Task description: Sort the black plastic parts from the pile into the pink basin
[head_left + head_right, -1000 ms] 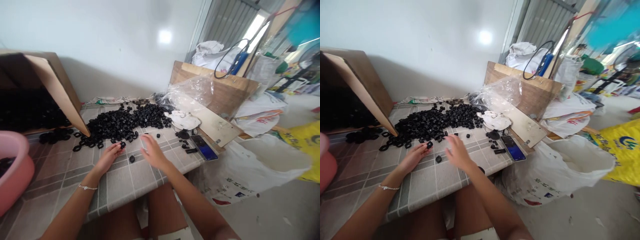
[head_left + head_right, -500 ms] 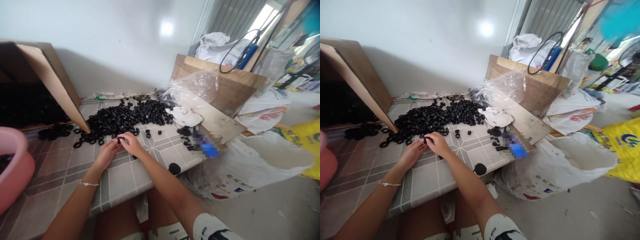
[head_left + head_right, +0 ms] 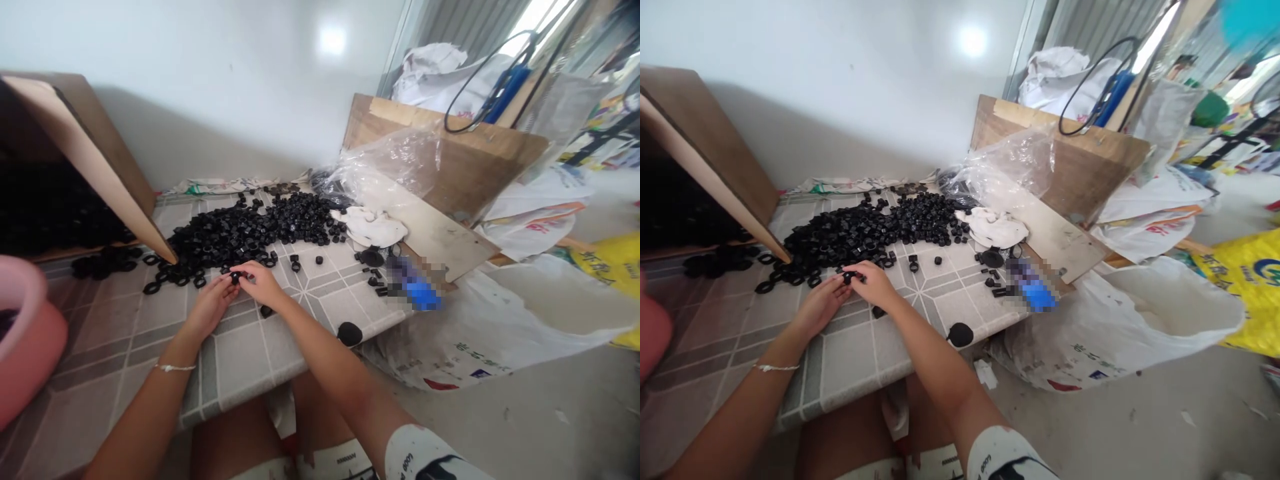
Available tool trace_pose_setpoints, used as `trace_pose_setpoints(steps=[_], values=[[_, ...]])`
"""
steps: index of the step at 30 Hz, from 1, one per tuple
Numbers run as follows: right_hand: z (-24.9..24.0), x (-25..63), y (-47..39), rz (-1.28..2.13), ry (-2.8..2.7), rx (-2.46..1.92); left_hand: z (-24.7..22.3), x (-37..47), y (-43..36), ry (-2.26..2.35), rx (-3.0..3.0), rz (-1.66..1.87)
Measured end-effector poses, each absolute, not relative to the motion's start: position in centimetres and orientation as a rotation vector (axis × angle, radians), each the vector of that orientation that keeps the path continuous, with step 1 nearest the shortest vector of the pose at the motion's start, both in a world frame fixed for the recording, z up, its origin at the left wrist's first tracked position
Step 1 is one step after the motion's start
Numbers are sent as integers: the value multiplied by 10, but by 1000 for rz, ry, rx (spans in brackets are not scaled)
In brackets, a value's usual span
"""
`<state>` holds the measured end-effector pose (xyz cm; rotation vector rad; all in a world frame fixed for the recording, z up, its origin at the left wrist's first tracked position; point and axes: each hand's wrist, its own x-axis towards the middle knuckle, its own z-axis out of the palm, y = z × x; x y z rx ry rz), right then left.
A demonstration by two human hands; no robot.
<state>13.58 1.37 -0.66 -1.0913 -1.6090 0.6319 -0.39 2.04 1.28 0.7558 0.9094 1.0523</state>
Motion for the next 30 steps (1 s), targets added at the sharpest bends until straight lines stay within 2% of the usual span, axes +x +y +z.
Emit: trace_pose_setpoints(steps=[7, 14, 20, 24, 30], values=[[-6, 140, 10, 709, -1521, -1141, 7, -8, 18, 881, 825, 1015], [-5, 142, 1, 646, -1520, -1359, 3, -4, 12, 829, 1030, 981], [-4, 141, 1, 814, -1337, -1209, 1, -4, 11, 839, 985, 977], [-3, 148, 5, 998, -1448, -1028, 1, -5, 11, 825, 906, 1004], [-9, 149, 1, 920, -1435, -1179, 4, -5, 5, 819, 941, 991]])
